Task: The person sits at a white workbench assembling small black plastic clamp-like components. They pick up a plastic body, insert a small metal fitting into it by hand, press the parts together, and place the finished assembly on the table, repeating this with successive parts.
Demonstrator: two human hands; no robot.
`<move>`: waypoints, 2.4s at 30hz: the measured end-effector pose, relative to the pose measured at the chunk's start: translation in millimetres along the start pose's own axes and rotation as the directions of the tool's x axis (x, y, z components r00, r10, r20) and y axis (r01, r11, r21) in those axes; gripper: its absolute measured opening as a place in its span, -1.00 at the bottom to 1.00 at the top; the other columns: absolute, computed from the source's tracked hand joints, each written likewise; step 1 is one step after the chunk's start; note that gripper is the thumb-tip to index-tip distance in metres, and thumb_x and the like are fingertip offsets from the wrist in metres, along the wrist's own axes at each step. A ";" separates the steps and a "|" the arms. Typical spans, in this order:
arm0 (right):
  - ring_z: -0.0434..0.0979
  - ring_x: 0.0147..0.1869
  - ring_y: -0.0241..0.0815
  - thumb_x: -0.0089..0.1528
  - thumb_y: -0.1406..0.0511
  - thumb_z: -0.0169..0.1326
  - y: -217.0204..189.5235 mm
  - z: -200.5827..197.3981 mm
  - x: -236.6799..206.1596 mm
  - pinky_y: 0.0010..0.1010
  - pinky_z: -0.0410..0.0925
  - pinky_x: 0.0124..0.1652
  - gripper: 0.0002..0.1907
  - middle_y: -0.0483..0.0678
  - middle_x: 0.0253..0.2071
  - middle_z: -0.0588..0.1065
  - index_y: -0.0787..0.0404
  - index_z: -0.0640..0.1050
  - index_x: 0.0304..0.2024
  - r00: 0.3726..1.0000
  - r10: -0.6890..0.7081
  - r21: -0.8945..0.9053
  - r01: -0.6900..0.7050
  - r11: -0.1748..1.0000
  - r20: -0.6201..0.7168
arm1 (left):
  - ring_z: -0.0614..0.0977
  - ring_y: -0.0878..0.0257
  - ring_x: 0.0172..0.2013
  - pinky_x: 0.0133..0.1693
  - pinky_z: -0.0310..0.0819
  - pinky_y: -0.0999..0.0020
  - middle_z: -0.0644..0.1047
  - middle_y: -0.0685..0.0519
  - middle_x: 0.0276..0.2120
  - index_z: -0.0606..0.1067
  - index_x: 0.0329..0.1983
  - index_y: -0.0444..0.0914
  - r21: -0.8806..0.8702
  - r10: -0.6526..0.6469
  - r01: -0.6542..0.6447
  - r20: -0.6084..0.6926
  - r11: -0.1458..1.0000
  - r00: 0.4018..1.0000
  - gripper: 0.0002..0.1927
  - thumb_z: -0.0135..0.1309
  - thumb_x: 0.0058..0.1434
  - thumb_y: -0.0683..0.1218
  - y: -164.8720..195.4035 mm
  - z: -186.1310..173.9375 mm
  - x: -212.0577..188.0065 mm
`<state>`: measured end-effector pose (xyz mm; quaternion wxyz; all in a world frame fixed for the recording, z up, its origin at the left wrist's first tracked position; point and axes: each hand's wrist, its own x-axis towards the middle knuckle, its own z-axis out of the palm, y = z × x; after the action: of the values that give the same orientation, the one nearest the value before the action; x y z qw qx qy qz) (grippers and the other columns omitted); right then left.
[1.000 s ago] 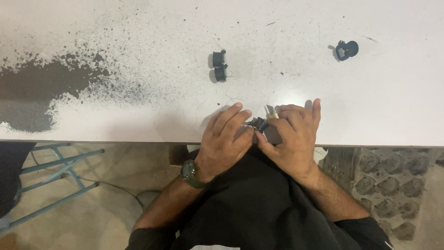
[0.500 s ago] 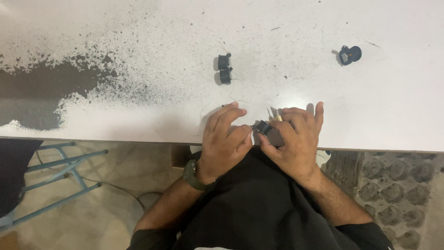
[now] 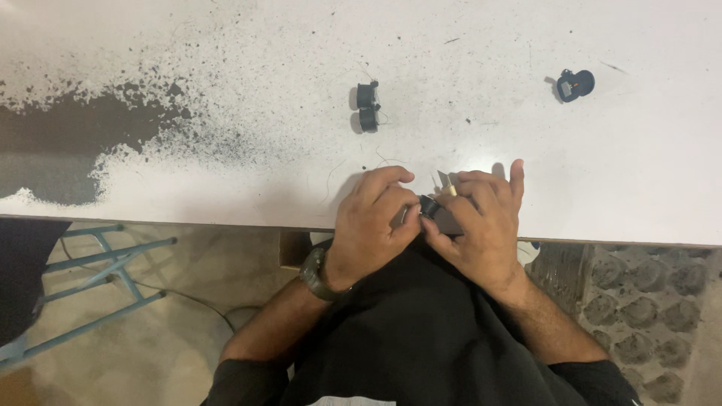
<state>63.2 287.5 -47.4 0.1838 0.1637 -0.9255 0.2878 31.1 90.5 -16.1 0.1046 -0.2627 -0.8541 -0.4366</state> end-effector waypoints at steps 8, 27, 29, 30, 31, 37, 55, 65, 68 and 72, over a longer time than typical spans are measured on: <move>0.39 0.24 0.03 0.02 0.21 0.44 -4.1 -4.0 5.4 0.39 -0.13 0.47 -0.59 -0.02 -0.08 0.44 0.16 0.60 -0.14 0.999 0.041 0.006 -0.041 0.999 0.008 | 0.63 0.17 -0.34 -0.33 0.52 0.30 0.57 0.05 -0.19 0.49 -0.24 -0.25 -0.114 -0.125 0.133 0.079 0.985 0.989 -0.89 0.18 0.20 -0.20 5.1 -17.8 3.0; 0.58 0.14 0.02 0.13 0.52 0.27 -0.9 11.2 -24.6 0.11 0.27 0.39 -0.64 0.08 -0.09 0.53 0.26 0.47 -0.06 0.984 -0.050 0.287 0.098 0.953 -0.171 | 0.55 0.14 -0.43 -0.40 0.44 0.20 0.49 0.06 -0.46 0.39 -0.36 -0.23 -0.035 -0.127 0.129 0.051 0.991 0.991 -0.83 0.18 0.12 -0.21 3.3 10.8 -2.5; 0.59 0.13 0.02 0.11 0.53 0.27 -1.0 11.2 -23.2 0.11 0.26 0.40 -0.64 0.02 -0.14 0.53 0.24 0.48 -0.08 0.984 -0.062 0.265 0.106 0.958 -0.169 | 0.55 0.13 -0.42 -0.40 0.44 0.20 0.49 0.06 -0.46 0.38 -0.35 -0.22 -0.037 -0.118 0.119 0.023 0.992 0.993 -0.82 0.18 0.10 -0.21 2.9 12.2 -2.2; 0.60 0.13 0.01 0.10 0.54 0.27 -1.2 10.8 -22.7 0.11 0.26 0.40 -0.64 -0.01 -0.17 0.54 0.23 0.49 -0.09 0.984 -0.068 0.255 0.110 0.961 -0.167 | 0.55 0.13 -0.43 -0.41 0.43 0.20 0.49 0.06 -0.47 0.39 -0.35 -0.22 -0.038 -0.120 0.121 0.029 0.992 0.992 -0.83 0.18 0.11 -0.21 2.3 12.7 -2.2; 0.60 0.13 0.01 0.10 0.54 0.27 -1.7 10.6 -22.0 0.10 0.27 0.40 -0.64 -0.01 -0.18 0.53 0.23 0.49 -0.09 0.982 -0.069 0.250 0.112 0.962 -0.173 | 0.55 0.14 -0.44 -0.42 0.43 0.20 0.49 0.06 -0.47 0.39 -0.36 -0.22 -0.039 -0.126 0.127 0.037 0.991 0.991 -0.83 0.18 0.11 -0.22 1.7 13.3 -2.1; 0.60 0.11 0.01 0.09 0.55 0.27 -6.9 7.7 -17.5 0.11 0.26 0.40 -0.64 -0.01 -0.20 0.52 0.23 0.50 -0.11 0.983 -0.086 0.244 0.125 0.962 -0.165 | 0.55 0.14 -0.45 -0.41 0.44 0.21 0.49 0.05 -0.46 0.39 -0.33 -0.24 -0.084 -0.131 0.136 0.059 0.987 0.990 -0.84 0.17 0.13 -0.23 -0.6 13.9 -4.9; 0.52 0.26 0.03 0.51 0.35 0.02 128.7 -88.0 37.5 -0.09 0.40 0.24 -0.86 0.18 0.18 0.48 0.27 0.44 0.08 0.908 0.271 0.072 -0.261 0.963 -0.320 | 0.69 0.27 -0.21 -0.21 0.63 0.44 0.65 -0.02 -0.15 0.50 -0.24 -0.31 -0.386 -0.150 0.175 0.096 0.906 0.984 -0.91 0.14 0.22 -0.31 -13.7 -14.5 -7.1; 0.43 -0.04 -0.03 0.32 0.36 0.07 46.1 -27.5 68.7 -0.10 0.32 0.07 -0.92 0.04 -0.21 0.42 0.21 0.44 -0.26 0.999 -0.027 -0.021 0.026 0.999 -0.047 | 0.75 0.26 -0.25 -0.19 0.65 0.41 0.68 -0.05 -0.25 0.49 -0.32 -0.31 -0.274 -0.209 0.233 0.116 0.933 0.971 -0.91 0.13 0.14 -0.32 -29.3 1.2 -29.1; 0.46 0.09 0.01 0.37 0.30 0.07 23.1 -31.6 52.2 -0.06 0.32 0.18 -0.87 0.10 -0.12 0.45 0.23 0.44 -0.22 0.982 -0.185 -0.034 0.186 0.982 0.036 | 0.77 0.26 -0.25 -0.16 0.67 0.40 0.69 -0.08 -0.28 0.48 -0.32 -0.30 -0.279 -0.174 0.215 0.163 0.936 0.971 -0.92 0.12 0.16 -0.31 -65.1 13.7 -47.0; 0.46 0.24 0.03 0.36 0.26 0.06 32.9 -46.9 25.6 -0.03 0.30 0.25 -0.83 0.12 0.01 0.49 0.26 0.46 -0.13 0.977 -0.188 -0.007 0.190 0.982 0.097 | 0.77 0.25 -0.25 -0.19 0.73 0.40 0.63 -0.12 -0.26 0.43 -0.27 -0.28 -0.390 -0.099 0.126 0.090 0.912 0.991 -0.90 0.11 0.20 -0.27 -117.2 46.7 -70.0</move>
<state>38.7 335.9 -15.9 0.1670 0.2630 -0.9159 0.2532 29.0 46.5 -153.5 -0.0050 -0.2435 -0.7652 -0.5959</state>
